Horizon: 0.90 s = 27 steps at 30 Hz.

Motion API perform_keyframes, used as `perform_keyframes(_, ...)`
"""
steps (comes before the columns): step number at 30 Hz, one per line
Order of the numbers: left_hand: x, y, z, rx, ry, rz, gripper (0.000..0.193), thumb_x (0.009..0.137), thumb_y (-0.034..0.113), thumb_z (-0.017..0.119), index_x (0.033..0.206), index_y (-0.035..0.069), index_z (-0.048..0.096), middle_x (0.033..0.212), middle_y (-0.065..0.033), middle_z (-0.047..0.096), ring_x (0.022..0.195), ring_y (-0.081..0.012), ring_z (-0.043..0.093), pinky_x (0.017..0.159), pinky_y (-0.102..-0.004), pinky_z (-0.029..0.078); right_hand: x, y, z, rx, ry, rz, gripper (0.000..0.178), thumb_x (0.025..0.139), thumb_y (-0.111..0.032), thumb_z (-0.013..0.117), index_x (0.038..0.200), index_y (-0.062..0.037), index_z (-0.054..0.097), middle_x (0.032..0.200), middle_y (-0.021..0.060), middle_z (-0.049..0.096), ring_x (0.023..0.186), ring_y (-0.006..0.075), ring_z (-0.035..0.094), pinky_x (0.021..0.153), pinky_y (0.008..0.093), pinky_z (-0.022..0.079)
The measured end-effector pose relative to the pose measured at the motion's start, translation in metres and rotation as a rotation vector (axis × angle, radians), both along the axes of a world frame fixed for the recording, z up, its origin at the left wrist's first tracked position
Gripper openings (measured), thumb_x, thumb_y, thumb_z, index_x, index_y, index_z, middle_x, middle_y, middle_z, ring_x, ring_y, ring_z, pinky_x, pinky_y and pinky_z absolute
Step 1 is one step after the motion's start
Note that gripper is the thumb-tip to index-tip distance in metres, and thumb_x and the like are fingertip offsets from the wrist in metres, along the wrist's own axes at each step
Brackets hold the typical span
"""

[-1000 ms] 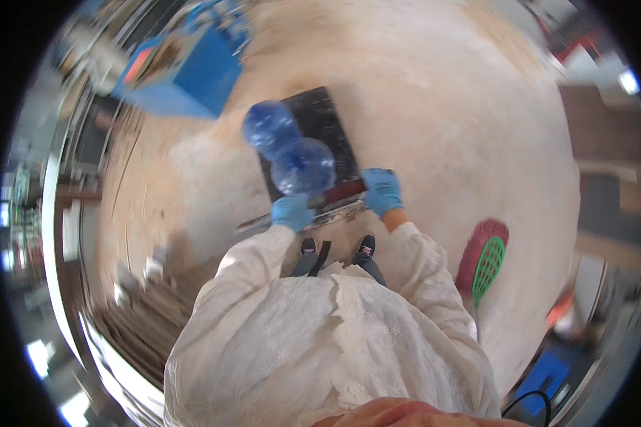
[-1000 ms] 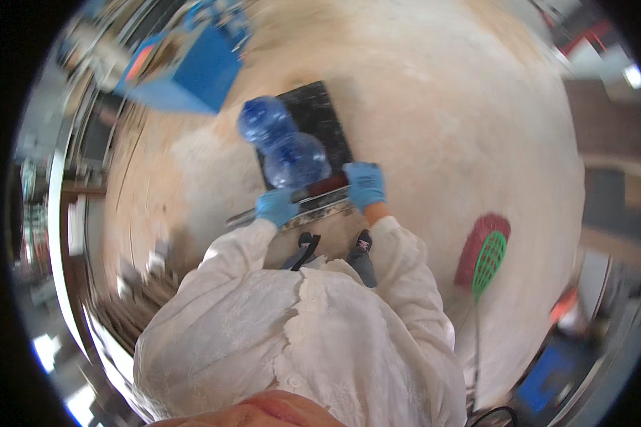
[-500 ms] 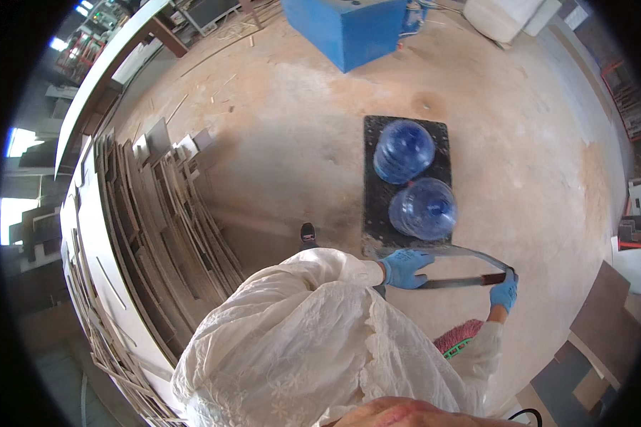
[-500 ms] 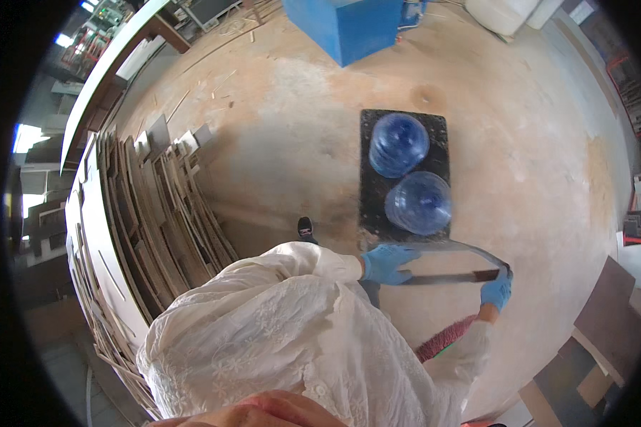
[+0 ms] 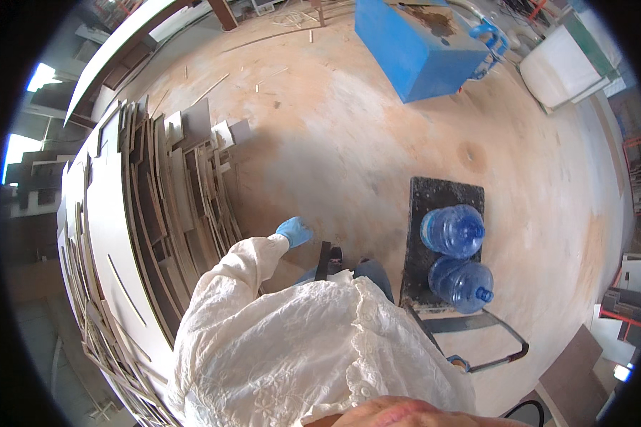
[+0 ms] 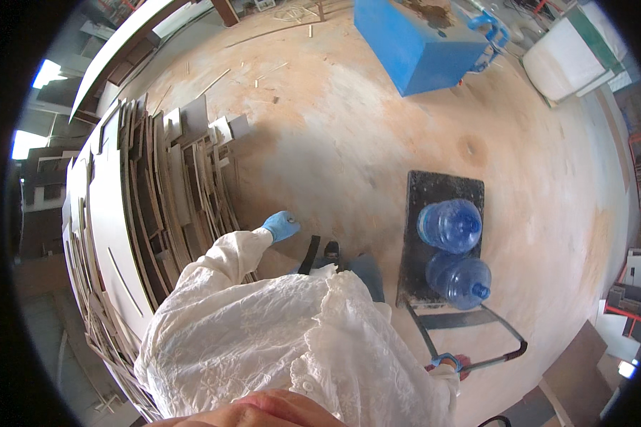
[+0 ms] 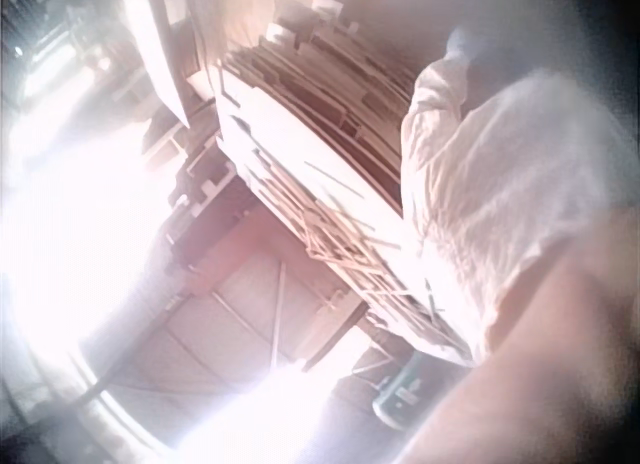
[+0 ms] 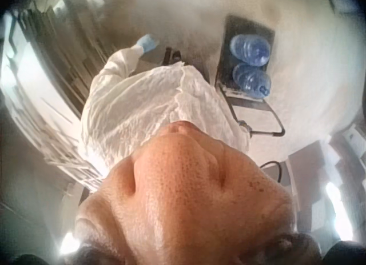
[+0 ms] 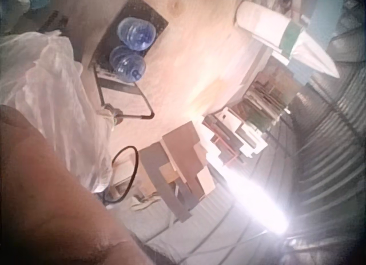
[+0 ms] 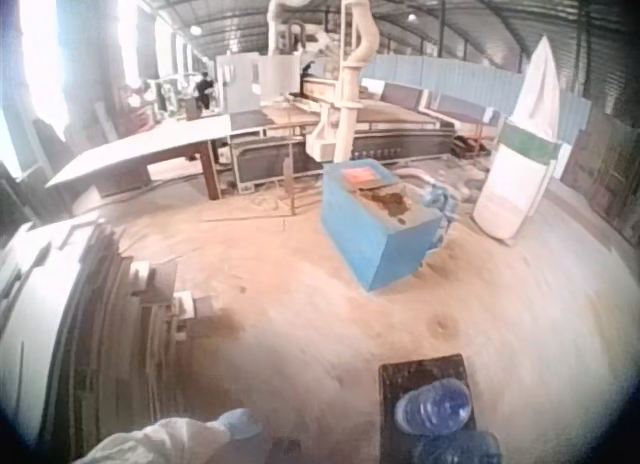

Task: The person sweeps sawdust and wood shavings on the workshop floor using a green broom with a long handle. They gather the debris into a pile, then pick up a few larger wood strips by hand and place them on a nearby stack of lumber.

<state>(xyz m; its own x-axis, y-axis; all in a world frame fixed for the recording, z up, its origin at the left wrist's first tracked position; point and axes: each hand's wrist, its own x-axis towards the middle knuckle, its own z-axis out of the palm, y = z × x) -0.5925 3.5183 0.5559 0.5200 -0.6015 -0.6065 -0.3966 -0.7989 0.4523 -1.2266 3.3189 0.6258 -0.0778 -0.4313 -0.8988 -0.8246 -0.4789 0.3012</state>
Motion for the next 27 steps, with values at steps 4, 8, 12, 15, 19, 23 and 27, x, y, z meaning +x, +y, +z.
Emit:
perform_keyframes(4, 0.043, -0.014, -0.024, -0.037, 0.085, 0.217, 0.038, 0.079, 0.038, 0.064, 0.094, 0.004, 0.069, 0.093, -0.0195, 0.069, 0.091, -0.0341, 0.067, 0.079, -0.0407, 0.051, 0.046, -0.041, -0.075, -0.002, -0.262, -0.061, 0.038, 0.093, -0.038, 0.045, 0.113, -0.0143, 0.067, 0.12, 0.0133, 0.065, 0.111, 0.0335, 0.06, 0.098, 0.0428, 0.044)
perform_keyframes(8, 0.083, -0.061, -0.046, -0.128, 0.206, 0.156, 0.039, 0.079, 0.037, 0.065, 0.099, 0.004, 0.068, 0.096, -0.0184, 0.069, 0.094, -0.0302, 0.067, 0.081, -0.0392, 0.05, 0.119, -0.102, -0.163, 0.045, -0.587, 0.073, 0.036, 0.095, -0.034, 0.043, 0.11, -0.0128, 0.068, 0.118, 0.014, 0.066, 0.109, 0.034, 0.061, 0.096, 0.0427, 0.046)
perform_keyframes(12, 0.155, -0.1, -0.053, -0.208, 0.133, 0.15, 0.039, 0.082, 0.037, 0.066, 0.102, 0.004, 0.069, 0.09, -0.0131, 0.069, 0.082, -0.0247, 0.064, 0.076, -0.0374, 0.05, 0.286, -0.198, -0.231, -0.011, -0.802, 0.627, 0.034, 0.094, -0.032, 0.047, 0.101, -0.0085, 0.07, 0.107, 0.0154, 0.069, 0.095, 0.0377, 0.065, 0.085, 0.0452, 0.052)
perform_keyframes(15, 0.22, -0.108, -0.053, -0.164, 0.197, 0.419, 0.039, 0.084, 0.035, 0.065, 0.104, 0.002, 0.068, 0.085, -0.0095, 0.068, 0.071, -0.0205, 0.062, 0.065, -0.0353, 0.05, 0.435, -0.278, -0.212, 0.027, -1.004, -0.132, 0.036, 0.083, -0.033, 0.057, 0.096, -0.0017, 0.068, 0.1, 0.0232, 0.067, 0.093, 0.0388, 0.066, 0.081, 0.0447, 0.05)
perform_keyframes(19, 0.289, -0.104, -0.065, -0.219, 0.355, 1.022, 0.022, 0.087, 0.027, 0.062, 0.093, 0.006, 0.062, 0.072, -0.006, 0.061, 0.057, -0.0171, 0.057, 0.049, -0.0322, 0.043, 0.631, -0.363, -0.143, -0.034, -0.8, 0.025, 0.039, 0.083, -0.034, 0.056, 0.102, -0.0021, 0.068, 0.106, 0.0253, 0.064, 0.101, 0.0385, 0.064, 0.088, 0.0425, 0.049)
perform_keyframes(23, 0.33, -0.095, -0.089, -0.354, 0.556, 1.361, 0.015, 0.087, 0.022, 0.06, 0.082, 0.009, 0.055, 0.067, -0.0066, 0.057, 0.053, -0.0195, 0.056, 0.044, -0.0339, 0.041, 0.782, -0.431, -0.113, -0.004, -0.781, 0.179, 0.041, 0.083, -0.036, 0.055, 0.107, -0.0048, 0.067, 0.113, 0.0234, 0.063, 0.106, 0.0393, 0.061, 0.091, 0.0441, 0.049)
perform_keyframes(27, 0.365, -0.1, -0.116, -0.343, 0.606, 1.424, 0.016, 0.089, 0.024, 0.056, 0.08, 0.01, 0.053, 0.063, -0.0081, 0.055, 0.053, -0.0224, 0.055, 0.045, -0.0369, 0.04, 0.91, -0.477, -0.138, 0.023, -0.738, 0.392, 0.039, 0.085, -0.036, 0.052, 0.106, -0.0063, 0.067, 0.115, 0.0229, 0.063, 0.106, 0.0404, 0.061, 0.091, 0.0465, 0.049)
